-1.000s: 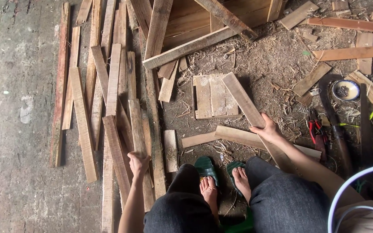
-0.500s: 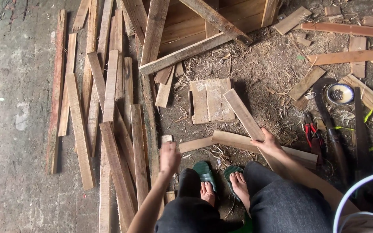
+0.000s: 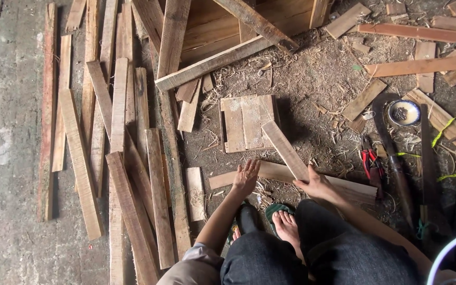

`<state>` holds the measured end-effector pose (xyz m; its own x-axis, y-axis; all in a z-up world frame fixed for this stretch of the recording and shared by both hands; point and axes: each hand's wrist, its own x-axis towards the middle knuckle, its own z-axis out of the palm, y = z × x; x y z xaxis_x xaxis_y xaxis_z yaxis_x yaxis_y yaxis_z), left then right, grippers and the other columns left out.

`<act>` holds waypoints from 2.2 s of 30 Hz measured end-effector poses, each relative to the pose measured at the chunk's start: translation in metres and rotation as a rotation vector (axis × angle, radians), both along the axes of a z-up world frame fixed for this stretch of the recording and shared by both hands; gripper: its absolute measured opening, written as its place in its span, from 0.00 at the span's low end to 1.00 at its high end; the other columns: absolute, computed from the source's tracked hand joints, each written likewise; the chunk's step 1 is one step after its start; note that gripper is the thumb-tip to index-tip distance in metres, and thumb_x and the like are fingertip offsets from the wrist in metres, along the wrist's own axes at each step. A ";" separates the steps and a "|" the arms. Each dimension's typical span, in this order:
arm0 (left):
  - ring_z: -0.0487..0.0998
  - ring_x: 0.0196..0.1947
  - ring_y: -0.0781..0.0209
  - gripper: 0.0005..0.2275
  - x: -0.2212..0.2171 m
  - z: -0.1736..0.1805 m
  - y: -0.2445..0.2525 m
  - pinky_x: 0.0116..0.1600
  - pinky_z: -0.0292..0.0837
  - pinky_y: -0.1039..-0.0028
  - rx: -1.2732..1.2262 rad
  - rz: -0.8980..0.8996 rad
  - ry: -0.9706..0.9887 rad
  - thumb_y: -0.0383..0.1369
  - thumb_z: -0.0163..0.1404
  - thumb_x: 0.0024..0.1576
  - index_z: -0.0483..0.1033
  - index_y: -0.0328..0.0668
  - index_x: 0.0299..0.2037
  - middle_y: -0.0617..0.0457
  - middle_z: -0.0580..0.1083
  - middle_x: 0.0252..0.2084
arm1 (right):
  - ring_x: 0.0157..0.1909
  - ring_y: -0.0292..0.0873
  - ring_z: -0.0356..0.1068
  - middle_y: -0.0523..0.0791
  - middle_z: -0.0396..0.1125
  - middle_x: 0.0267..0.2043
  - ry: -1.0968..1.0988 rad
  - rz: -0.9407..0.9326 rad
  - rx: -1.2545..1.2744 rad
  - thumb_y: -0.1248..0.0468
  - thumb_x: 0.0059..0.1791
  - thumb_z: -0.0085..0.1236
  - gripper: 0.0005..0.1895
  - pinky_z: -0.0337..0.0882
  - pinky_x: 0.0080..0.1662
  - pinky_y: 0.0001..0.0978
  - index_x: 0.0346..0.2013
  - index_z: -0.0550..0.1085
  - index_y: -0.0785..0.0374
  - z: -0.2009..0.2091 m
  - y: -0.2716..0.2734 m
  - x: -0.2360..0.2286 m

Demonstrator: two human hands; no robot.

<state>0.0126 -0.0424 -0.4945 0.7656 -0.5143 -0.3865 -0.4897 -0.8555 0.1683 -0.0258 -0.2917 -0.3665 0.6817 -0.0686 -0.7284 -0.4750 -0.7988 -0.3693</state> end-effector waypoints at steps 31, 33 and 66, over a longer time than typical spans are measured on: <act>0.72 0.47 0.51 0.09 -0.029 -0.052 0.015 0.48 0.67 0.66 -0.283 0.067 -0.179 0.25 0.54 0.50 0.72 0.46 0.39 0.48 0.72 0.42 | 0.63 0.68 0.67 0.71 0.62 0.62 0.039 0.113 -0.052 0.37 0.47 0.49 0.51 0.70 0.58 0.57 0.73 0.45 0.64 -0.011 -0.012 0.002; 0.82 0.45 0.51 0.08 -0.031 -0.071 0.025 0.48 0.75 0.59 -0.522 0.393 0.193 0.34 0.56 0.50 0.71 0.59 0.37 0.60 0.80 0.37 | 0.61 0.69 0.68 0.72 0.62 0.62 0.001 0.070 -0.034 0.41 0.48 0.51 0.50 0.71 0.57 0.59 0.75 0.45 0.66 -0.020 -0.013 0.003; 0.64 0.17 0.78 0.04 -0.109 0.156 0.323 0.26 0.70 0.83 -1.918 1.678 0.034 0.34 0.54 0.62 0.76 0.47 0.37 0.63 0.68 0.23 | 0.27 0.39 0.58 0.47 0.60 0.40 0.009 -0.130 0.162 0.46 0.50 0.58 0.39 0.64 0.28 0.26 0.66 0.51 0.60 -0.121 -0.003 0.032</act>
<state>-0.0965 0.2803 -0.3388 0.7045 0.5253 -0.4772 0.0778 0.6112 0.7877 0.0061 -0.2949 -0.4874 0.6681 -0.0373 -0.7431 -0.5744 -0.6607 -0.4832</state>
